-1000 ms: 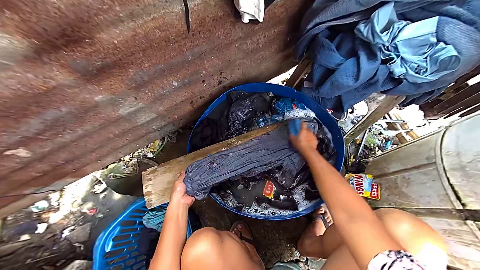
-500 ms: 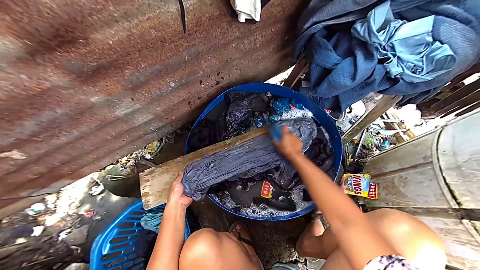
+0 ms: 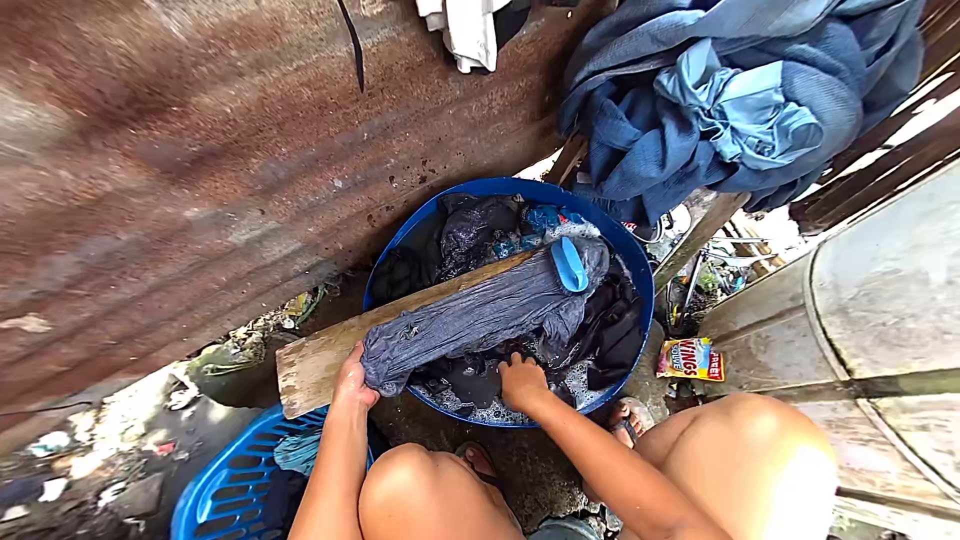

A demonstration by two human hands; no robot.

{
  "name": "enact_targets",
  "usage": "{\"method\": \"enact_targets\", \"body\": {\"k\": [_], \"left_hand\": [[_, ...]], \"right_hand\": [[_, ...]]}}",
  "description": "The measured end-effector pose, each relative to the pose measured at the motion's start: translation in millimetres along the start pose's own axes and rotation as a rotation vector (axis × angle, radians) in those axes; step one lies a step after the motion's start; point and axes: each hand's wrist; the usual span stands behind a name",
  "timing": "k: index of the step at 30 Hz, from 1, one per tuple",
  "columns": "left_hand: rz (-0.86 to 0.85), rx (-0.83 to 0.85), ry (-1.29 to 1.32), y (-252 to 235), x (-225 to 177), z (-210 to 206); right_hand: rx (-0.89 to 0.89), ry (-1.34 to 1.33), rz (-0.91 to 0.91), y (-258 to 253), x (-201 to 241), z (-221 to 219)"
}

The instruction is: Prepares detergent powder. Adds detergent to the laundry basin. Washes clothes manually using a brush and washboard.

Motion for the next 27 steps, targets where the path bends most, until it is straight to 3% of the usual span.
{"method": "enact_targets", "body": {"k": [7,10,12,14,18,21,23,25,27], "left_hand": [[-0.003,0.010,-0.015,2,1,1],[-0.001,0.010,-0.014,2,0,1],[0.001,0.014,-0.024,-1,0,3],[-0.008,0.012,-0.075,-4,1,4],[0.047,0.097,-0.330,12,-15,-9],[0.066,0.240,-0.261,53,-54,-32],[-0.035,0.316,-0.033,62,-71,-35],[-0.081,0.372,0.168,45,-64,-30],[0.005,0.366,0.089,29,-32,-28]], "right_hand": [[-0.082,-0.138,0.092,4,-46,21],[-0.225,-0.335,0.094,18,-82,52],[-0.436,-0.516,0.057,34,-116,74],[-0.629,-0.645,-0.052,54,-150,104],[-0.856,-0.458,-0.459,60,-200,145],[-0.879,-0.395,-0.357,29,-186,156],[-0.799,-0.413,-0.268,-1,-163,150],[-0.689,-0.444,-0.272,-30,-145,136],[-0.597,-0.447,-0.317,-51,-133,118]]}}
Point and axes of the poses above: each hand's wrist, its own y-axis away from the middle knuckle, its own z-axis out of the back of the hand, x = y × z, and after that the axes turned 15 degrees about y, right-handed
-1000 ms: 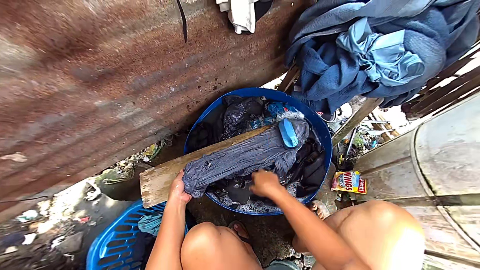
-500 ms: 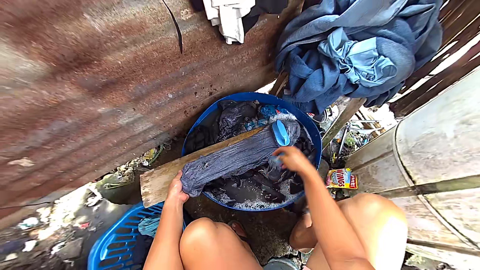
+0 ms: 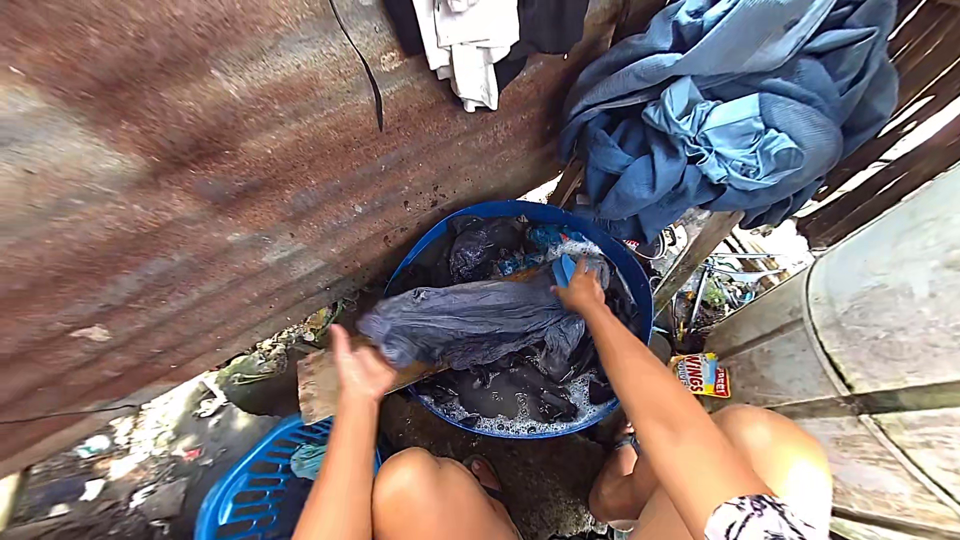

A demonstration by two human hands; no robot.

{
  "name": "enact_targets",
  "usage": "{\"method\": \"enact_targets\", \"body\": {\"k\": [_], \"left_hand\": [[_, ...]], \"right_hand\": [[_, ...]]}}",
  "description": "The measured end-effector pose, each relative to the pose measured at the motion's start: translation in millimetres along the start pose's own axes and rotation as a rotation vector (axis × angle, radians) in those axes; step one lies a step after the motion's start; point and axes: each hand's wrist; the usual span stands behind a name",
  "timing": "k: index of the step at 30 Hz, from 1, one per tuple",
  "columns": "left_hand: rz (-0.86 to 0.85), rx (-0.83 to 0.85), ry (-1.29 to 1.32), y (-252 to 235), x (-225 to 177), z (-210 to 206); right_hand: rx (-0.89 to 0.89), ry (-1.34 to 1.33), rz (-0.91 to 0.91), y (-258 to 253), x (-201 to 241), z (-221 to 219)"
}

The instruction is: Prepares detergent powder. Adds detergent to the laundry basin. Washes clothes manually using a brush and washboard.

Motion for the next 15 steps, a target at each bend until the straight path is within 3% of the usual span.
{"method": "enact_targets", "body": {"k": [2,4,6,8,10,11,15], "left_hand": [[0.167,0.030,-0.226,-5,26,-2],[0.220,-0.024,-0.324,-5,31,-11],[0.169,-0.005,-0.280,-2,20,-12],[-0.008,0.083,-0.143,3,3,-11],[-0.162,0.170,0.023,-2,3,-8],[-0.150,0.160,0.033,-7,11,-6],[0.241,0.009,-0.393,-12,40,-15]], "right_hand": [[0.009,0.072,-0.060,-6,3,-17],[0.065,0.056,-0.125,-10,2,-13],[0.081,-0.253,-0.209,-22,-10,-4],[0.024,-0.492,-0.284,-37,-25,5],[-0.043,-0.501,-0.320,-49,-39,4],[-0.033,-0.463,-0.328,-51,-43,1],[0.097,-0.283,-0.251,-42,-29,-9]]}}
Point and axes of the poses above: each hand's wrist, its own y-axis away from the middle knuckle, its own z-axis out of the back of the hand, x = y × z, and after that the axes turned 15 degrees about y, right-handed
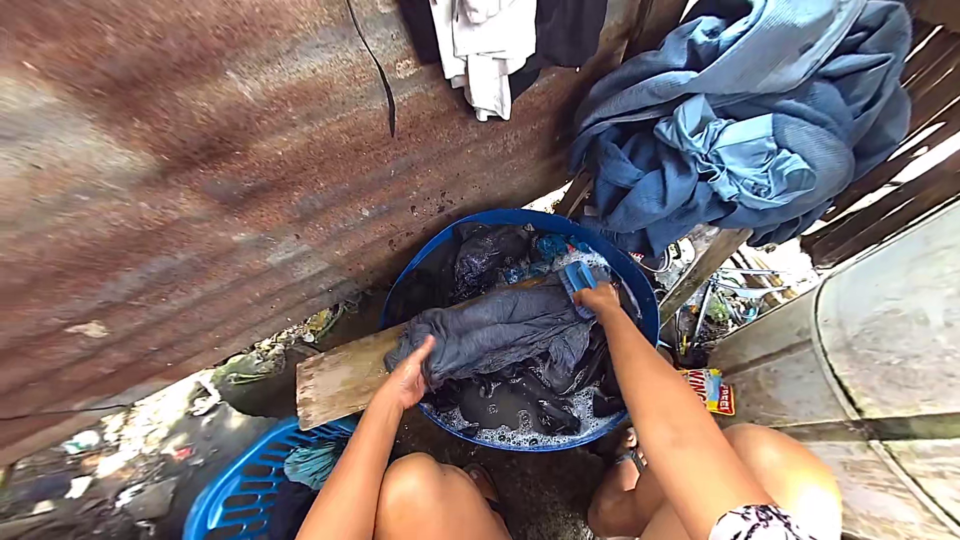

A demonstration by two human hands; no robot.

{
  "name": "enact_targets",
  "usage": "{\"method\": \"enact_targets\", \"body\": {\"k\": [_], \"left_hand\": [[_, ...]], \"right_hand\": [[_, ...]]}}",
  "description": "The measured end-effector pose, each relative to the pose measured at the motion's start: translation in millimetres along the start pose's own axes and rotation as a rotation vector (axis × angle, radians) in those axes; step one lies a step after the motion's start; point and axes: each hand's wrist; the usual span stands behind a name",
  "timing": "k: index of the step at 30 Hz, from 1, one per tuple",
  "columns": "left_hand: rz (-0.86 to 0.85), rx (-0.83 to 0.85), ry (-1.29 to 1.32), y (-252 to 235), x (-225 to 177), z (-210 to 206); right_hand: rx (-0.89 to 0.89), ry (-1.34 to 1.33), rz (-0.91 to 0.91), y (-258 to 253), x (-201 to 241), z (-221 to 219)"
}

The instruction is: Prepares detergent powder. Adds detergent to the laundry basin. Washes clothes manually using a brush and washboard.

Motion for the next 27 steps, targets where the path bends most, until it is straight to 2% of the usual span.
{"method": "enact_targets", "body": {"k": [2,5,7,11,14,16,18,20,21,23,24,27], "left_hand": [[0.026,-0.048,0.006,8,-4,-5],[-0.195,-0.032,0.138,31,-34,0],[-0.343,-0.048,0.132,48,-57,1],[-0.474,-0.017,0.129,84,-104,3],[-0.563,-0.004,0.243,113,-133,12],[-0.631,-0.011,0.403,112,-138,28],[-0.602,-0.045,0.472,90,-112,45],[-0.348,-0.096,0.305,63,-61,49],[-0.198,-0.062,0.177,55,-33,48],[-0.039,-0.031,0.063,47,2,48],[-0.047,-0.046,0.118,47,6,51],[-0.229,-0.118,0.315,44,-4,68]], "right_hand": [[0.050,-0.069,0.012,15,3,-2],[0.044,-0.289,0.066,29,4,12],[-0.041,-0.432,0.122,39,3,37],[-0.220,-0.609,0.264,76,16,109],[-0.374,-0.713,0.453,100,23,143],[-0.396,-0.779,0.556,101,30,147],[-0.327,-0.733,0.576,90,38,134],[-0.223,-0.502,0.508,74,44,103],[-0.168,-0.353,0.452,66,44,82],[-0.051,-0.079,0.360,56,37,33],[0.002,0.027,0.350,52,32,9],[0.090,0.320,0.402,45,17,-42]]}}
Point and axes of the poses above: each hand's wrist, its own y-axis away from the middle knuckle, its own z-axis out of the back of the hand, x = y × z, and after that the axes turned 15 degrees about y, right-handed
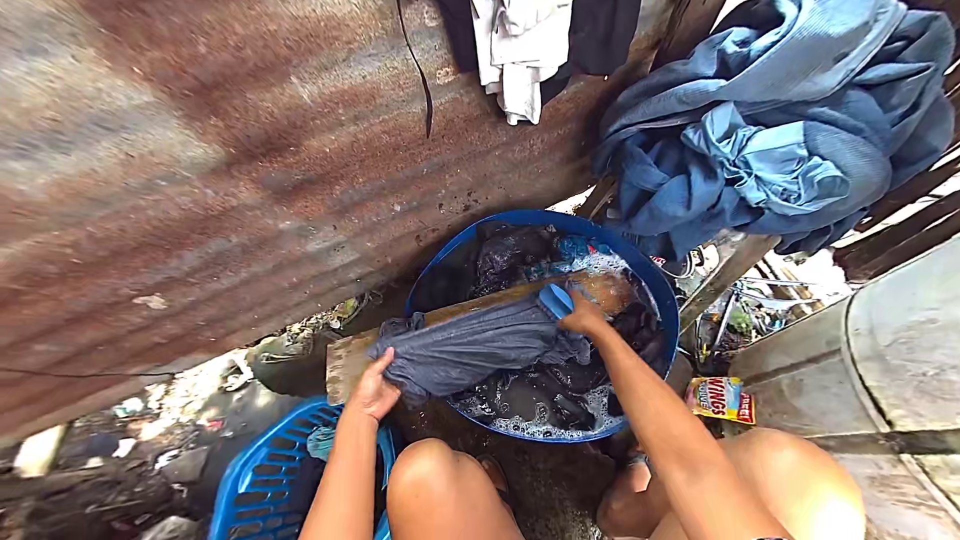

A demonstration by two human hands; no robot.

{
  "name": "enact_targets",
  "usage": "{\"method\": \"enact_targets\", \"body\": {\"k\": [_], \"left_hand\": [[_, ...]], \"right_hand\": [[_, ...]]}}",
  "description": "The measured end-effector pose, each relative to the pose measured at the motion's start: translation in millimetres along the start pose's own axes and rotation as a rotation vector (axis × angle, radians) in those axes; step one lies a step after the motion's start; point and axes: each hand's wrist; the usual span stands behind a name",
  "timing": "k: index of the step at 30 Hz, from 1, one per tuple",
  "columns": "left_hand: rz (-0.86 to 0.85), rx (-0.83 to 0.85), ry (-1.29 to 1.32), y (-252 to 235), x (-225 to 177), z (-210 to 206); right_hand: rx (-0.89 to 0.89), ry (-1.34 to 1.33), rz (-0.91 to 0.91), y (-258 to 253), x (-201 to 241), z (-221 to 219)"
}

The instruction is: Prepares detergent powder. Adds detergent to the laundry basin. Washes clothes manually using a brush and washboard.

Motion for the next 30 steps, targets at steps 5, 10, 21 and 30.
{"method": "enact_targets", "body": {"k": [5,10,21,30], "left_hand": [[-0.047,-0.198,-0.114,-23,6,1],[0.069,-0.310,0.015,-35,21,-4],[0.034,-0.387,0.039,-44,20,3],[0.006,-0.419,0.003,-47,21,4]], "right_hand": [[0.066,0.281,-0.031,5,40,19],[-0.058,0.039,0.205,63,161,-40],[-0.137,0.247,-0.165,-25,27,6],[0.132,0.206,0.493,87,187,-101]]}}
Point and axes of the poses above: each hand's wrist, its own y-axis away from the middle knuckle, its own z-axis out of the back of the hand, x = y × z, and after that the axes turned 15 degrees about y, right-handed
